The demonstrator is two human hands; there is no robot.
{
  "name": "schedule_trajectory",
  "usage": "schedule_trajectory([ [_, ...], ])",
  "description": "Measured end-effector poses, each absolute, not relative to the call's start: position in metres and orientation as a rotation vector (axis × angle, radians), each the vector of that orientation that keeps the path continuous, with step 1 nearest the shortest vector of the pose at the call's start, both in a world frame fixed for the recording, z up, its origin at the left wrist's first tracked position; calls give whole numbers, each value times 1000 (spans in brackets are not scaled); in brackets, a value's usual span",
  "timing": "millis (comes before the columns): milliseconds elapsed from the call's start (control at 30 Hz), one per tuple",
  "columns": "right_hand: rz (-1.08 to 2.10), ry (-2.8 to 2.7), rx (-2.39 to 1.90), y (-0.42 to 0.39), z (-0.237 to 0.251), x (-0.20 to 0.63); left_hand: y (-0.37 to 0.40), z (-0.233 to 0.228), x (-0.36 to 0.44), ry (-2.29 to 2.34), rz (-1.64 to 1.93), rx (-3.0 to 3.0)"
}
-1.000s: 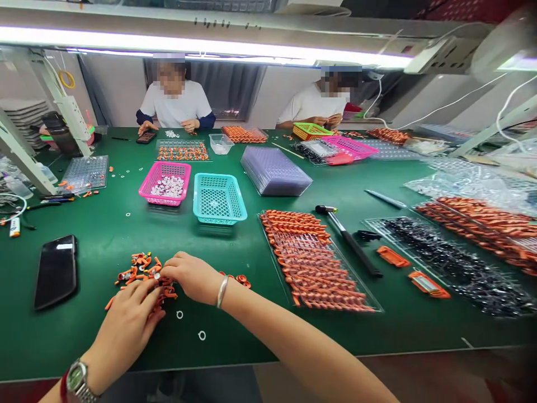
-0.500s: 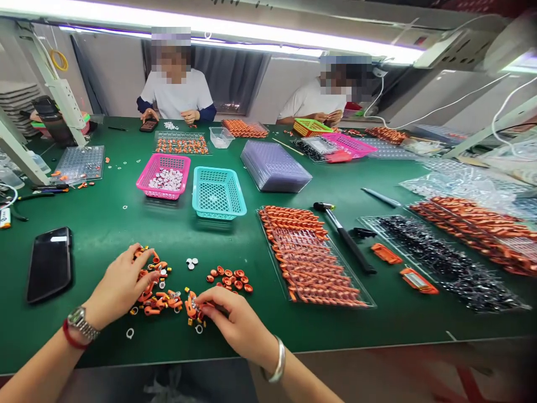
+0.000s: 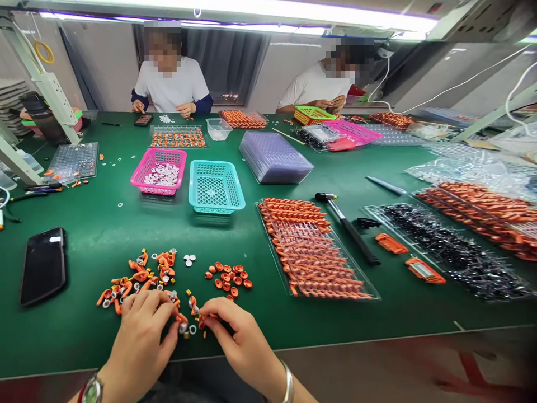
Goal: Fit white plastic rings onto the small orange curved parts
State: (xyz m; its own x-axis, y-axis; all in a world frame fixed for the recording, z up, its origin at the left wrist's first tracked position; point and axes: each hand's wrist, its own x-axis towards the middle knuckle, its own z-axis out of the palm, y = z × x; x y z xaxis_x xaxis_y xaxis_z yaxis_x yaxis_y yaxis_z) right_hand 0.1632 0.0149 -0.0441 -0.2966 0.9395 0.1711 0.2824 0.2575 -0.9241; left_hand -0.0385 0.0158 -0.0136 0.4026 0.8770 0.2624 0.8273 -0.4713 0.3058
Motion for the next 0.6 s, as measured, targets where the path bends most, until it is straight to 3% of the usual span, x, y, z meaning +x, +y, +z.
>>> schedule_trajectory([
  [400,916,-1818,-1251,10,-43,172,11,-13,-48,1627,541,2585],
  [600,857,-1858,-1302,11,-43,173,13,-20,-41,1523,749,2460],
])
